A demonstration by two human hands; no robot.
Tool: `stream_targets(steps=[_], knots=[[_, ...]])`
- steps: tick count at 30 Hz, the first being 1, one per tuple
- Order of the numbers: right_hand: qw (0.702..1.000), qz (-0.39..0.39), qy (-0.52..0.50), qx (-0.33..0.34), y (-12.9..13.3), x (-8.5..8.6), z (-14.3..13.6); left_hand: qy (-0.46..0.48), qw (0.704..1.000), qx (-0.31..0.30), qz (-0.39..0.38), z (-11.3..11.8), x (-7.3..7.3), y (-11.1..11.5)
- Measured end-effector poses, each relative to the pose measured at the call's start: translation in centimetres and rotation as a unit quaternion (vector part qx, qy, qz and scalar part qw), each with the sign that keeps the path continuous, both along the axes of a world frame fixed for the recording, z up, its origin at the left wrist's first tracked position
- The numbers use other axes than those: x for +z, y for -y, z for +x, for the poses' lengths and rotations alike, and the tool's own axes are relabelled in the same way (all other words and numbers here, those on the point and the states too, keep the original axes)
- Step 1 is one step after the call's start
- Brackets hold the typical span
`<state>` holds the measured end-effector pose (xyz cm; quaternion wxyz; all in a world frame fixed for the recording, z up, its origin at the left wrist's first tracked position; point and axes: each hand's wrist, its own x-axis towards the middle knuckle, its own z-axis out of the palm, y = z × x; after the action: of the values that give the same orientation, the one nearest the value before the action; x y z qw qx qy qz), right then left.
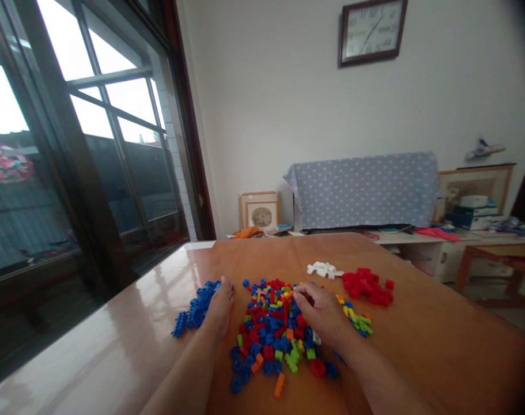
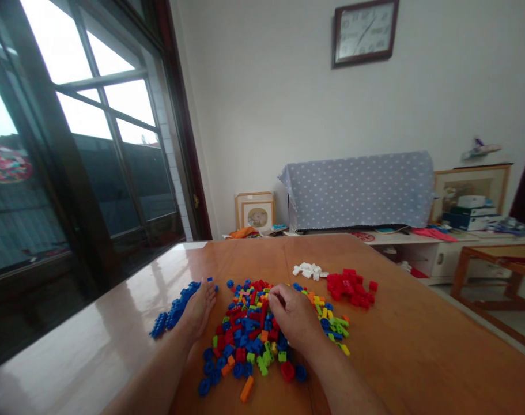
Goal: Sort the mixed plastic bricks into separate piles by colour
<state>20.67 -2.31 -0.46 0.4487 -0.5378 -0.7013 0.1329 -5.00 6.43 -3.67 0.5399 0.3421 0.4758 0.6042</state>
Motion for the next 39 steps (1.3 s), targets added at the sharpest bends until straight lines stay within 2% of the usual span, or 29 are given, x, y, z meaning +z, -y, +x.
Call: stream_targets(steps=[4, 8, 17, 21, 25, 34, 36, 39], knots=[[1.000, 0.005, -0.010, 0.001, 0.0, 0.2, 0.1, -0.006, 1.000, 0.010, -0.004, 0.3, 0.4, 0.1], [1.000, 0.012, -0.020, 0.006, 0.1, 0.4, 0.2, -0.012, 1.000, -0.006, -0.010, 0.3, 0.6, 0.0], [0.999, 0.019, -0.031, 0.010, 0.2, 0.6, 0.5, 0.015, 0.998, -0.033, -0.044, -0.1, -0.4, -1.4], [0.999, 0.023, -0.036, 0.013, 0.2, 0.6, 0.5, 0.004, 0.999, -0.017, -0.052, 0.3, 0.0, -1.8], [0.999, 0.025, -0.044, 0.013, 0.3, 0.7, 0.5, -0.010, 1.000, -0.008, -0.027, 1.1, 0.5, -2.5], [0.999, 0.025, -0.035, 0.005, 0.2, 1.1, 0.6, 0.023, 0.996, -0.088, -0.023, 3.5, 1.5, -4.8], [0.999, 0.023, -0.038, 0.003, 0.3, 1.1, 0.6, 0.007, 0.997, -0.078, -0.027, 3.5, 1.3, -5.2], [0.999, 0.024, -0.042, -0.002, 0.3, 1.1, 0.6, -0.025, 0.999, -0.028, 0.002, 3.2, 0.9, -5.6]])
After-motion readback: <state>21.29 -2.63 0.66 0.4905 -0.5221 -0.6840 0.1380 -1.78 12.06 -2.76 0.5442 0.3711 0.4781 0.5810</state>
